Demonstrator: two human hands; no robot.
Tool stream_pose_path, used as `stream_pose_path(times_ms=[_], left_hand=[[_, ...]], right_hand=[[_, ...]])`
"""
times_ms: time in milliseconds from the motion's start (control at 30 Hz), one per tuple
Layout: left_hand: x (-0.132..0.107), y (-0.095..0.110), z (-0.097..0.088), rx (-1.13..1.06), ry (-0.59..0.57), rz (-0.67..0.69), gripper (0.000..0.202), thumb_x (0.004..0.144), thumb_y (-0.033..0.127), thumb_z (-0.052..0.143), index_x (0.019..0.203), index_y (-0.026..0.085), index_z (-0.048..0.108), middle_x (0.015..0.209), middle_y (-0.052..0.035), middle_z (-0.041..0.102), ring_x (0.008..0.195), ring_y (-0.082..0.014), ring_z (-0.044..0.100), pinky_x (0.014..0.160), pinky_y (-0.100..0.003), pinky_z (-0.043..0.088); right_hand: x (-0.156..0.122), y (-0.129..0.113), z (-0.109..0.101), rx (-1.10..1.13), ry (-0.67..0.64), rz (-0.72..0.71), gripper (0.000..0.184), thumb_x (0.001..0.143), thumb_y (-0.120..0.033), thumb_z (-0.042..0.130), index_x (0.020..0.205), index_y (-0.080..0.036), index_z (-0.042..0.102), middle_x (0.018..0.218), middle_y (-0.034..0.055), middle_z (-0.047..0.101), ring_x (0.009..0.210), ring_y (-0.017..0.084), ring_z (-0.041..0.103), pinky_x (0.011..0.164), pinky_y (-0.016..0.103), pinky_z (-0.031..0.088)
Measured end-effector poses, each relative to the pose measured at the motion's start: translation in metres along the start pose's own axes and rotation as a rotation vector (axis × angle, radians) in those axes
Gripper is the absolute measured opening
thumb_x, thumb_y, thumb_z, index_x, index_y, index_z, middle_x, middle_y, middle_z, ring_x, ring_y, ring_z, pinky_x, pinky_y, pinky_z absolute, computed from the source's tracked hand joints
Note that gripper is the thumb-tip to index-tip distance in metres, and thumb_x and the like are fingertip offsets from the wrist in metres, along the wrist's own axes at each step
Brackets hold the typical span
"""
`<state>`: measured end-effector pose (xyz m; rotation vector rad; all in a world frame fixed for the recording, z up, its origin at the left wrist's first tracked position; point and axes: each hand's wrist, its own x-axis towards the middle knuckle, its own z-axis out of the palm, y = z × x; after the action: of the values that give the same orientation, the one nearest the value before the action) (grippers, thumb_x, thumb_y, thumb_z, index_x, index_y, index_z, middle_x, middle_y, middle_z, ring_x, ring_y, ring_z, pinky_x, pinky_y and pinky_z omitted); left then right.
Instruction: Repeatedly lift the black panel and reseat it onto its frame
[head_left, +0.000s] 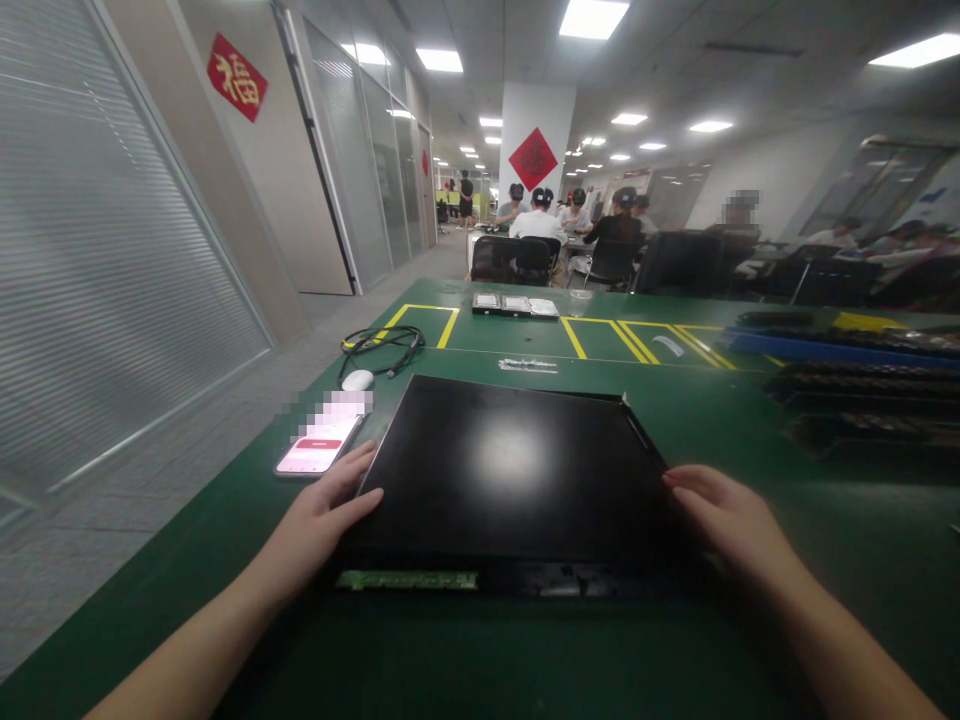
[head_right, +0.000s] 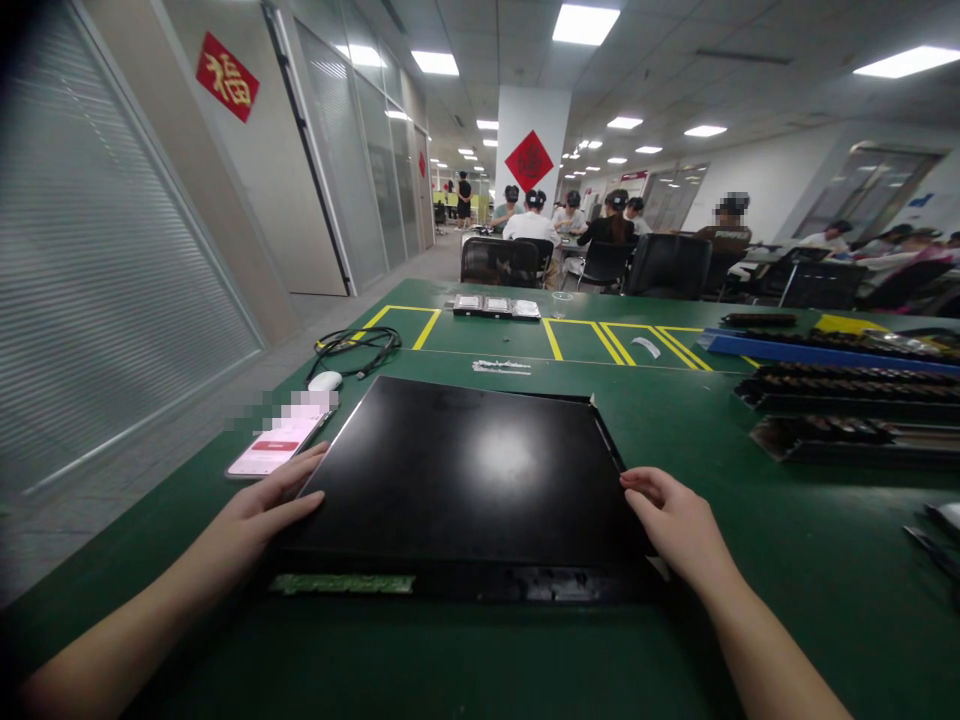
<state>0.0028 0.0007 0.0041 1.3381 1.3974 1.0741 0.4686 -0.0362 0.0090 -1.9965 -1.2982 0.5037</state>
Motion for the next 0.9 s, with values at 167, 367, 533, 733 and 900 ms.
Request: stream_pose_path(times_ms=[167,367,533,733,900], left_hand=[[0.006,-0.01,-0.007,0.232,-0.06,0.099,0.055,0.077,0.053,0.075,0.127,0.029,0.074,0.161,-0.0099,0.045,0.146,-0.0411,0.039,0.117,-0.057,0.031],[0.011,-0.022,-0.01,0.349,-0.07,0.141,0.059,0.075,0.057,0.073,0.124,0.024,0.075,0.157,-0.013,0.049,0.143,-0.0407,0.043,0.116,-0.053,0.035],[0.008,-0.014,-0.007,0.462,-0.071,0.139,0.059,0.076,0.056,0.07,0.123,0.021,0.075,0.157,-0.0142,0.049,0.143,-0.0406,0.044,0.115,-0.053,0.037],[0.005,-0.005,-0.004,0.585,-0.061,0.151,0.058,0.075,0.055,0.068,0.12,0.019,0.075,0.155,-0.0165,0.051,0.141,-0.0401,0.046,0.116,-0.053,0.035],[0.003,0.0,-0.002,0.627,-0.07,0.163,0.055,0.075,0.053,0.068,0.118,0.018,0.074,0.154,-0.0182,0.052,0.139,-0.0408,0.048,0.114,-0.053,0.038]], right_hand=[[-0.002,-0.002,0.0,-0.003,-0.002,-0.01,0.029,0.068,-0.041,0.059,0.086,-0.025,0.074,0.095,0.0081,0.08,0.092,0.03,0.075,0.088,0.042,0.057],[-0.003,-0.005,0.0,-0.004,-0.025,-0.021,0.03,0.068,-0.041,0.058,0.087,-0.024,0.073,0.098,0.0085,0.08,0.094,0.03,0.074,0.089,0.042,0.056],[-0.002,-0.005,-0.001,0.0,-0.025,-0.002,0.033,0.066,-0.043,0.059,0.088,-0.023,0.073,0.098,0.0095,0.08,0.096,0.031,0.074,0.092,0.043,0.055],[-0.003,-0.006,-0.002,-0.004,-0.03,-0.015,0.033,0.065,-0.046,0.061,0.087,-0.024,0.074,0.097,0.0086,0.08,0.094,0.031,0.074,0.091,0.043,0.055],[-0.001,-0.002,-0.002,-0.005,-0.021,-0.037,0.032,0.066,-0.046,0.06,0.086,-0.026,0.075,0.097,0.0079,0.08,0.093,0.031,0.074,0.089,0.043,0.056]])
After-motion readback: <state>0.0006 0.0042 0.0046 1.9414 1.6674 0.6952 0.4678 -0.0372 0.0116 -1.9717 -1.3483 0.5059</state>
